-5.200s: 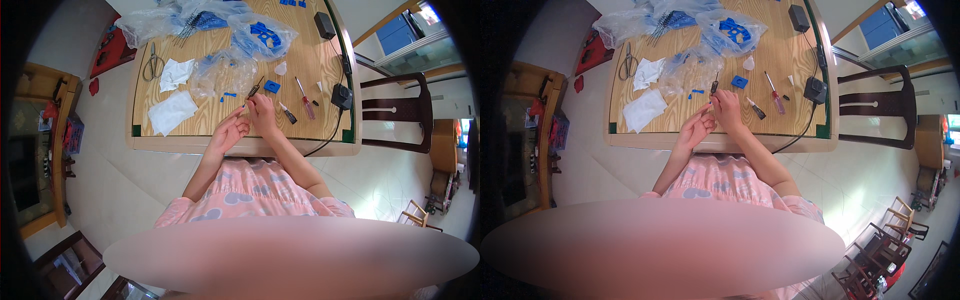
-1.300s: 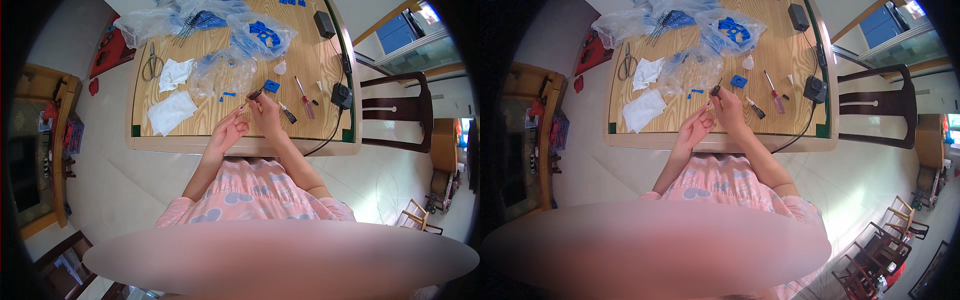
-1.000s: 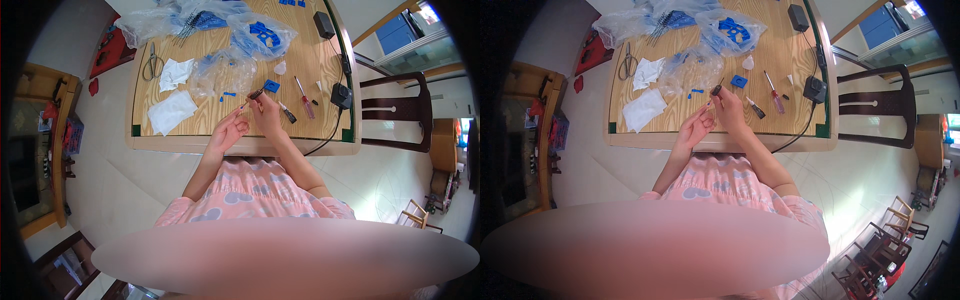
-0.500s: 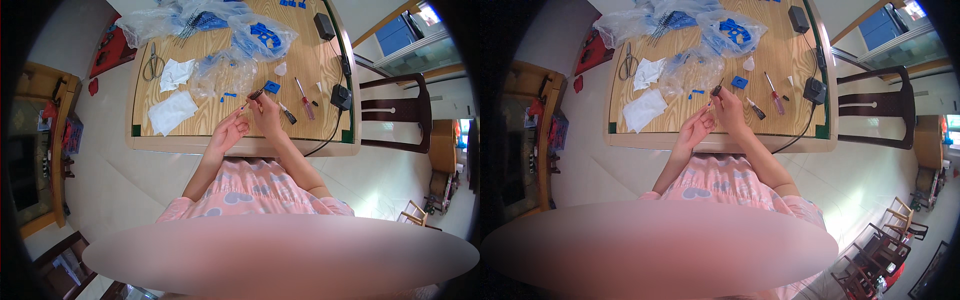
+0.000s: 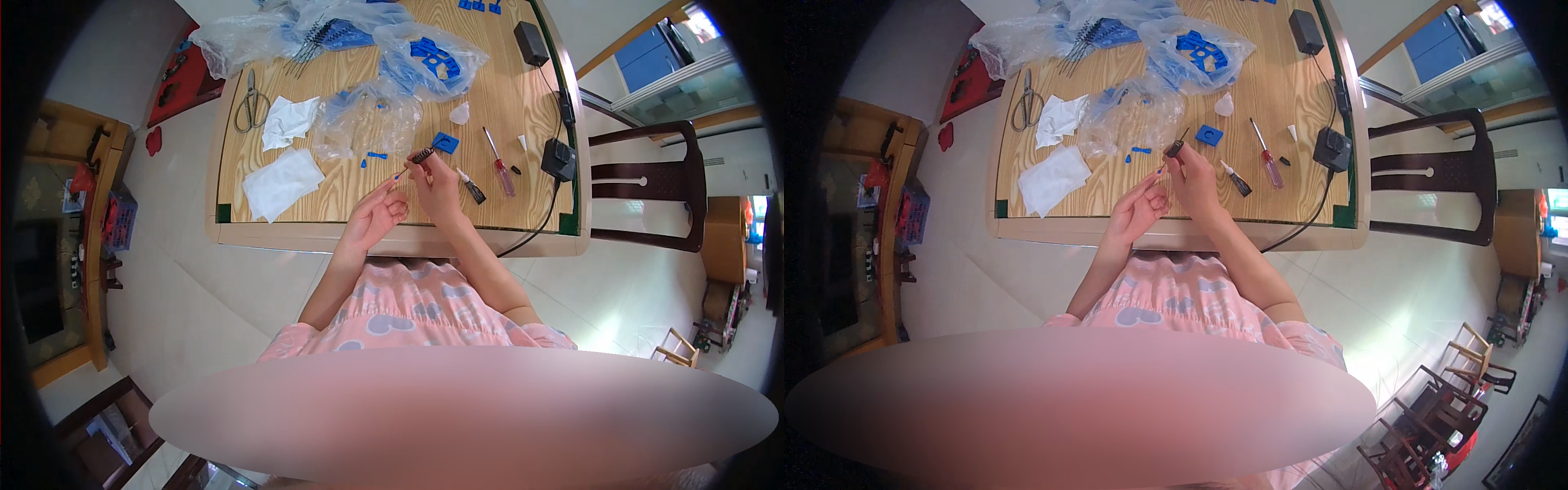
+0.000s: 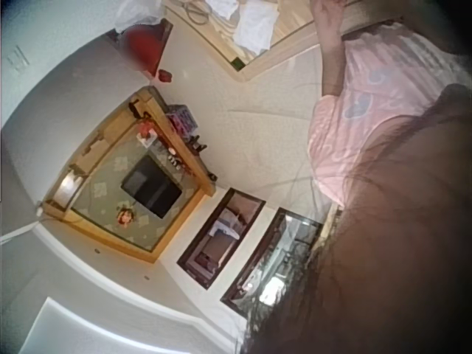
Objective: The person assembles a component by hand, combining a blue plastic part, a metal spring, and a small black electronic module, using glue and a screwdriver.
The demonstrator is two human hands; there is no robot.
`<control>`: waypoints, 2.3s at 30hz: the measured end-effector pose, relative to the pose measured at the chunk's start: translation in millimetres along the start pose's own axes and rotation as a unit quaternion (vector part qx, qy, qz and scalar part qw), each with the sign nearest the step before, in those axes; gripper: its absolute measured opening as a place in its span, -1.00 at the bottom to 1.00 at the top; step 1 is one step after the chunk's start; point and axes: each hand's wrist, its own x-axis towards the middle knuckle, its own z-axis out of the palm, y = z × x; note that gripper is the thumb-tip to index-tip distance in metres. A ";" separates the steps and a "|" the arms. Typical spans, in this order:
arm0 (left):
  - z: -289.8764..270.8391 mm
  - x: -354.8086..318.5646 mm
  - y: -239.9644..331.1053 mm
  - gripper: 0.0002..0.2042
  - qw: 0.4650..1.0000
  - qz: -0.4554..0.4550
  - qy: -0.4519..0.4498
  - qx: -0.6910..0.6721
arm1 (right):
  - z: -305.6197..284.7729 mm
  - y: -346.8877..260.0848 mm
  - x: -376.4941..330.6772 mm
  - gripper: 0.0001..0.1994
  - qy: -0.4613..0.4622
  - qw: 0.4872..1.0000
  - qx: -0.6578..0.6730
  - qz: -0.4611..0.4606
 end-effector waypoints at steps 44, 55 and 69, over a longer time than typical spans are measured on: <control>-4.5 0.0 -2.3 -0.61 0.999 -0.008 0.045 -0.020 | 5.4 -15.4 -3.1 -0.93 -0.003 0.996 -0.062 -0.060; -7.2 -0.5 -2.1 -0.63 1.000 -0.003 0.008 -0.010 | 4.4 -16.9 2.3 -0.92 -0.003 0.999 -0.031 -0.032; 2.3 0.3 -0.1 -0.63 1.000 -0.003 0.015 -0.001 | 6.8 -9.9 -0.6 -0.91 -0.003 1.000 -0.024 -0.010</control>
